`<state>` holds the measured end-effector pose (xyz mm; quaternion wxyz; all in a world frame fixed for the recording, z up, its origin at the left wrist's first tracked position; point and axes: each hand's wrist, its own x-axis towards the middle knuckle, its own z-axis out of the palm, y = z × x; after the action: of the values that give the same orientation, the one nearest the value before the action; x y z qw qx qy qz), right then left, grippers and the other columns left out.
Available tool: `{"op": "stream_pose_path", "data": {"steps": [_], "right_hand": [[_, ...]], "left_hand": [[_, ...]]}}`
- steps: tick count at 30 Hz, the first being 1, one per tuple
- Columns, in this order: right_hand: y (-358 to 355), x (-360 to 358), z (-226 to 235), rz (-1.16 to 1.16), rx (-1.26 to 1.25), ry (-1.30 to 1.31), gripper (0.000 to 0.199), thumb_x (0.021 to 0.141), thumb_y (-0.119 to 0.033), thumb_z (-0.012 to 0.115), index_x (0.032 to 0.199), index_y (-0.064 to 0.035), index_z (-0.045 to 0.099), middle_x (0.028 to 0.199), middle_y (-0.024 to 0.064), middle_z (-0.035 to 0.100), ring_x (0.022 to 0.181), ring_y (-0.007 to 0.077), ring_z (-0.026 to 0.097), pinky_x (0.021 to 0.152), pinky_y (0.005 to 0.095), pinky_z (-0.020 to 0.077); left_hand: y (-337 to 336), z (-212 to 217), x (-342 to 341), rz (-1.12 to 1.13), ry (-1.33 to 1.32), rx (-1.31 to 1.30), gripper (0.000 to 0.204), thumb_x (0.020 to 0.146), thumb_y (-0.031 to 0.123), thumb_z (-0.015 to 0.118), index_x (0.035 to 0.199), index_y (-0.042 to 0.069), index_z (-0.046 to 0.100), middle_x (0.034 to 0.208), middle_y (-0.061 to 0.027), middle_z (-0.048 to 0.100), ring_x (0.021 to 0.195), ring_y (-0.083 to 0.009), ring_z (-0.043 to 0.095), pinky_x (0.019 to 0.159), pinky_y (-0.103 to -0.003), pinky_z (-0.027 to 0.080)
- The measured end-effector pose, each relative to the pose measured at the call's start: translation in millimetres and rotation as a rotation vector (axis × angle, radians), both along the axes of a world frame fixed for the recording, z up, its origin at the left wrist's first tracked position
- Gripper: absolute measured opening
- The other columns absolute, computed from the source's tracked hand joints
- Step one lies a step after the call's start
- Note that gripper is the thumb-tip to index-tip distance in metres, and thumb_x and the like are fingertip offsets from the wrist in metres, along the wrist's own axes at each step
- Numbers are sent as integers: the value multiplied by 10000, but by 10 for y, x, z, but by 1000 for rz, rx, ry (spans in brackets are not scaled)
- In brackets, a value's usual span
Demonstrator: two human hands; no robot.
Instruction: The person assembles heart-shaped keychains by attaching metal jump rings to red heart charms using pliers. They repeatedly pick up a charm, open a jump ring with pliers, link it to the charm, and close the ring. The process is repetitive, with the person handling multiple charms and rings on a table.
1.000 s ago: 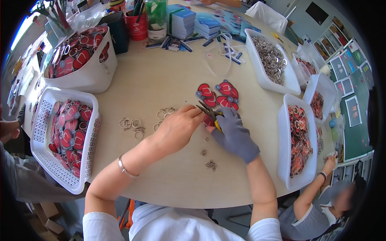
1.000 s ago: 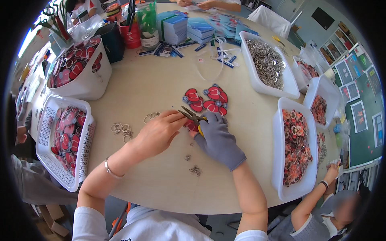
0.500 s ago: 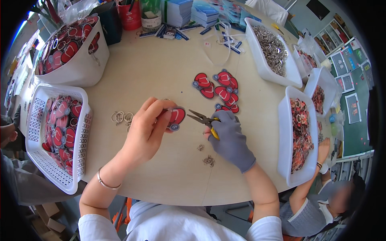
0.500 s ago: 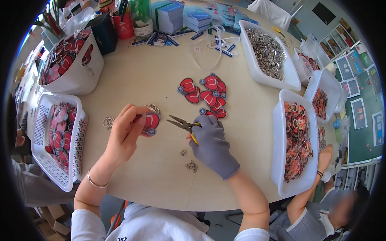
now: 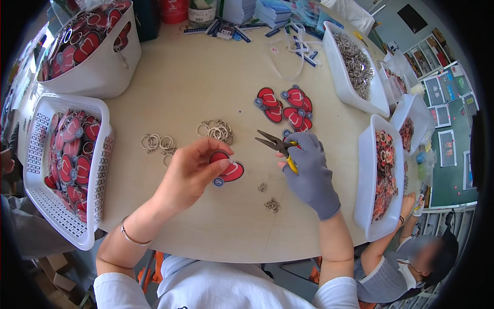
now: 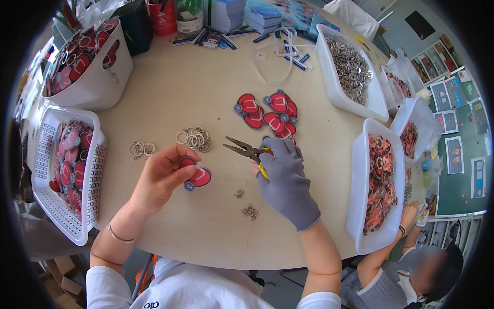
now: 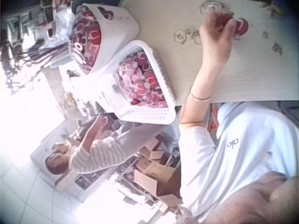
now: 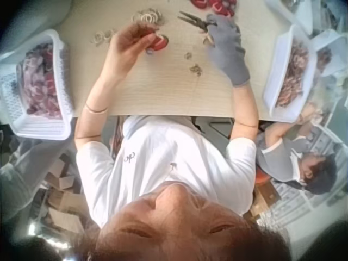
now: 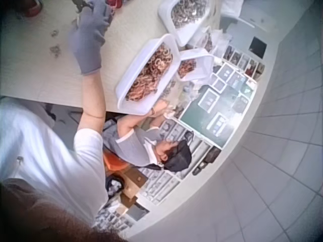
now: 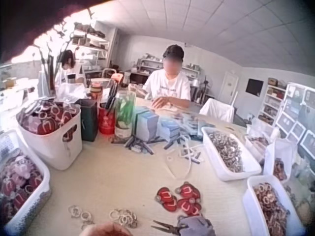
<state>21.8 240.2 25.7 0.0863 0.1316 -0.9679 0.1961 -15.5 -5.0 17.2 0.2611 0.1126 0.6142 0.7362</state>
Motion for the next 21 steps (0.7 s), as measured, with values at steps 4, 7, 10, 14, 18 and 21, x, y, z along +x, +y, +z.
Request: {"op": "stream_pose_path", "data": {"steps": [4,7,10,14,18,21], "right_hand": [[-15,65,24,13,31,-110,145,676,-68,737,786,-30,649,996,76,544,970,267,516,851,392,415],[-26,125,41,34,29,-143,160,662,-71,748,781,-30,649,989,76,545,957,265,520,835,388,414],[-38,104,26,50,32,-147,149,670,-80,742,776,-35,647,986,76,545,959,261,517,830,388,412],[-59,95,-37,40,78,-123,142,674,-90,738,766,-40,642,984,79,546,956,262,515,822,388,411],[-77,96,-58,41,13,-146,134,673,-62,728,762,-39,630,978,86,548,944,269,521,815,385,411],[-129,101,36,59,-223,-197,116,706,-23,706,778,-17,615,985,96,533,916,248,528,787,353,429]], "left_hand": [[3,5,23,80,-77,70,171,955,59,524,1119,10,526,937,-9,538,812,-62,559,681,-214,508],[14,97,29,64,-169,7,180,966,94,513,1137,37,527,959,-9,528,812,-59,560,627,-212,518],[3,67,19,-7,-148,-47,203,964,120,527,1155,52,524,950,-5,546,812,-53,558,606,-210,521],[36,88,43,-18,-132,-63,244,925,83,582,1159,49,525,942,-3,574,826,-51,556,627,-205,511],[58,56,89,6,-32,-60,275,870,12,632,1127,19,537,913,-10,596,848,-62,559,657,-206,494],[71,24,119,-12,11,-67,252,849,-11,648,1082,0,552,897,-20,610,856,-71,564,673,-208,487]]}}
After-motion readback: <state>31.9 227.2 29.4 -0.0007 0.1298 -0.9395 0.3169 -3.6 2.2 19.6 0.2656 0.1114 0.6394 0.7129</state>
